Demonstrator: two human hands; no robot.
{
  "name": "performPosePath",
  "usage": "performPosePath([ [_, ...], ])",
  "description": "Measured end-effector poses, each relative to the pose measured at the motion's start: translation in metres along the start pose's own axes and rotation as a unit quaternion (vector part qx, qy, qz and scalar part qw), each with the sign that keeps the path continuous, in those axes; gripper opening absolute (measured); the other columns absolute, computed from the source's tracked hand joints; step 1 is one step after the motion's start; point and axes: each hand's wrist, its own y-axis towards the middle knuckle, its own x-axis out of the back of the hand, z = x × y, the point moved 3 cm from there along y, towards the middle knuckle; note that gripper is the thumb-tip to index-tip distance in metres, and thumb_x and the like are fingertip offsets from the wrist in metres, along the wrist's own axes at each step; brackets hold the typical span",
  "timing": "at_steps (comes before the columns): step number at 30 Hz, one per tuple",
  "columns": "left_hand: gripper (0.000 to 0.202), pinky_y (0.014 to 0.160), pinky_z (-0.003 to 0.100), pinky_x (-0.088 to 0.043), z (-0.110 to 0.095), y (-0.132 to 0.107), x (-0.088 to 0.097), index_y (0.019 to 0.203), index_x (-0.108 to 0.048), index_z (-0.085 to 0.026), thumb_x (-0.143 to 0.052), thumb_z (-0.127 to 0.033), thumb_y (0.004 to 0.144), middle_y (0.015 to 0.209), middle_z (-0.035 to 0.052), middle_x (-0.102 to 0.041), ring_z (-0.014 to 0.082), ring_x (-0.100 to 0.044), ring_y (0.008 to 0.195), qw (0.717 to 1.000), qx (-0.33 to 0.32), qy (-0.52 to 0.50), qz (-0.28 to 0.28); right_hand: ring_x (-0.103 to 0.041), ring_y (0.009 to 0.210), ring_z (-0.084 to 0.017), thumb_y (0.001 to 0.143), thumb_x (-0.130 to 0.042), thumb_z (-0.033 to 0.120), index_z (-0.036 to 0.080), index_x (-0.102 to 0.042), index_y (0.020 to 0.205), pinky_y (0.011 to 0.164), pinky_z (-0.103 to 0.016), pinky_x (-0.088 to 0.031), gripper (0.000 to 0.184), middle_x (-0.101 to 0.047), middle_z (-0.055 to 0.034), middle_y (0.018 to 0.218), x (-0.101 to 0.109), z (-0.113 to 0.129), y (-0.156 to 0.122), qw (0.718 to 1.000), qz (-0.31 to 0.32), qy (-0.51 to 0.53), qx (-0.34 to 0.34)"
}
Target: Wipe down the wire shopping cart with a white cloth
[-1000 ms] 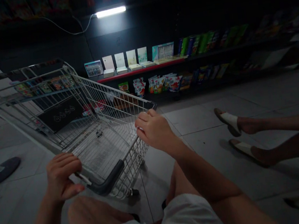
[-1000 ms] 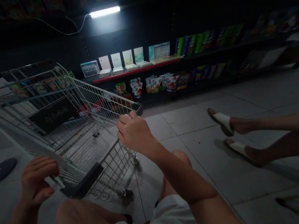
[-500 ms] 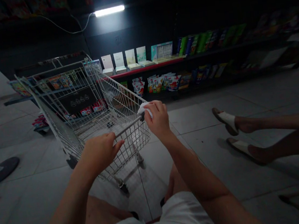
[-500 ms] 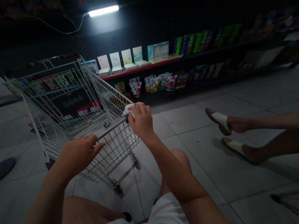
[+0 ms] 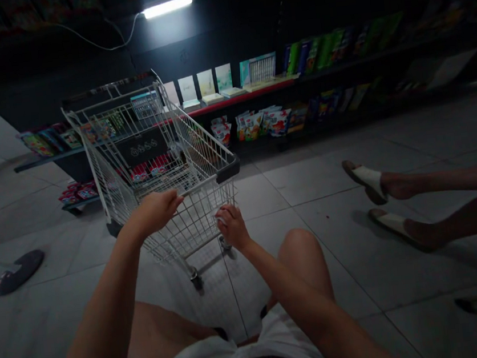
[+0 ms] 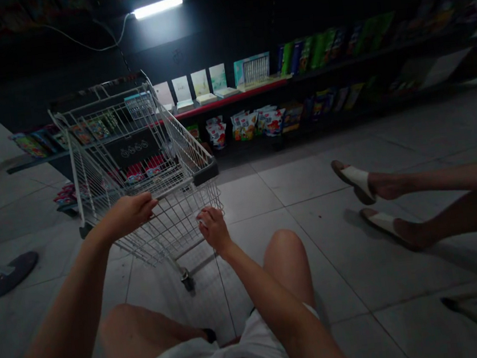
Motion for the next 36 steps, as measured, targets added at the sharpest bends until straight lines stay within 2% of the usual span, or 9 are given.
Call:
performPosePath([
  [2,0.034,0.053,0.026,-0.029,0.003,0.002,0.000,0.066,-0.042,-0.023,-0.037,-0.042,0.094,0.055,-0.0003,-0.057,0.0126,-0.050,0.050,1.000,-0.002,-0.027,0.007,-0.056,0.107,-0.025,0.085,-0.051,0.020,0.023,-0.066,0.099,0.096,-0.045,-0.050,0.021,-0.059,-0.0104,0.109,0.013,0.009,0.005,1.000,0.006,0.007,0.004],
  [6,0.033,0.054,0.024,-0.031,0.004,0.003,0.000,0.067,-0.044,-0.022,-0.038,-0.041,0.094,0.057,-0.0002,-0.060,0.0118,-0.053,0.052,0.998,-0.003,-0.055,0.019,-0.053,0.118,-0.026,0.089,-0.051,0.023,0.024,-0.065,0.108,0.103,-0.047,-0.046,0.023,-0.056,-0.0115,0.120,0.043,0.052,0.040,0.995,-0.095,0.018,0.033],
  [10,0.032,0.057,0.025,-0.034,-0.001,0.004,0.002,0.069,-0.046,-0.022,-0.039,-0.041,0.094,0.060,0.0006,-0.062,0.0126,-0.055,0.055,0.998,0.015,-0.062,0.029,-0.047,0.126,-0.027,0.091,-0.052,0.026,0.026,-0.063,0.118,0.109,-0.048,-0.041,0.029,-0.052,-0.0119,0.129,0.042,0.086,0.072,0.992,-0.112,0.014,0.052],
  [17,0.032,0.057,0.025,-0.035,-0.001,0.003,0.001,0.068,-0.049,-0.021,-0.044,-0.042,0.091,0.061,0.0013,-0.062,0.0129,-0.055,0.057,0.996,0.024,-0.087,0.016,-0.053,0.107,-0.027,0.087,-0.053,0.018,0.022,-0.069,0.105,0.097,-0.045,-0.048,0.024,-0.059,-0.0122,0.116,0.006,0.066,0.017,0.997,-0.009,-0.044,0.058],
  [20,0.034,0.058,0.024,-0.038,-0.002,0.002,0.003,0.069,-0.051,-0.021,-0.045,-0.047,0.090,0.061,0.0010,-0.063,0.0130,-0.056,0.058,0.993,0.016,-0.117,-0.018,-0.053,0.108,-0.024,0.087,-0.054,0.017,0.023,-0.068,0.107,0.096,-0.042,-0.049,0.025,-0.059,-0.0096,0.115,0.024,0.081,0.018,0.995,-0.058,-0.025,0.080],
  [24,0.045,0.063,0.025,-0.043,0.001,-0.004,0.011,0.074,-0.054,-0.020,-0.030,-0.052,0.095,0.067,0.0031,-0.066,0.0141,-0.060,0.064,0.989,0.005,-0.140,-0.047,-0.050,0.118,-0.023,0.090,-0.056,0.019,0.024,-0.065,0.114,0.103,-0.042,-0.046,0.027,-0.053,-0.0080,0.122,0.045,0.117,0.060,0.982,-0.144,-0.010,0.121],
  [26,0.049,0.064,0.026,-0.042,0.008,-0.008,0.014,0.075,-0.058,-0.020,-0.027,-0.052,0.095,0.070,0.0044,-0.067,0.0153,-0.061,0.066,0.997,0.021,-0.065,-0.023,-0.048,0.118,-0.023,0.090,-0.056,0.018,0.024,-0.065,0.114,0.103,-0.041,-0.044,0.026,-0.052,-0.0082,0.123,0.039,0.122,0.072,0.981,-0.142,-0.015,0.130],
  [29,0.057,0.063,0.027,-0.039,0.023,-0.016,0.012,0.078,-0.066,-0.021,-0.024,-0.055,0.096,0.071,0.0052,-0.069,0.0176,-0.062,0.068,0.995,0.077,0.042,0.046,-0.048,0.113,-0.023,0.089,-0.056,0.018,0.022,-0.067,0.111,0.101,-0.041,-0.044,0.024,-0.054,-0.0095,0.119,0.011,0.106,0.055,0.986,-0.089,-0.025,0.136],
  [36,0.062,0.066,0.029,-0.039,0.028,-0.025,0.004,0.077,-0.065,-0.021,-0.021,-0.062,0.095,0.078,0.0054,-0.072,0.0188,-0.063,0.070,0.993,0.083,0.020,0.080,-0.049,0.113,-0.023,0.087,-0.056,0.015,0.020,-0.066,0.111,0.100,-0.039,-0.044,0.027,-0.056,-0.0105,0.117,-0.033,0.067,-0.013,0.991,-0.019,-0.054,0.118],
])
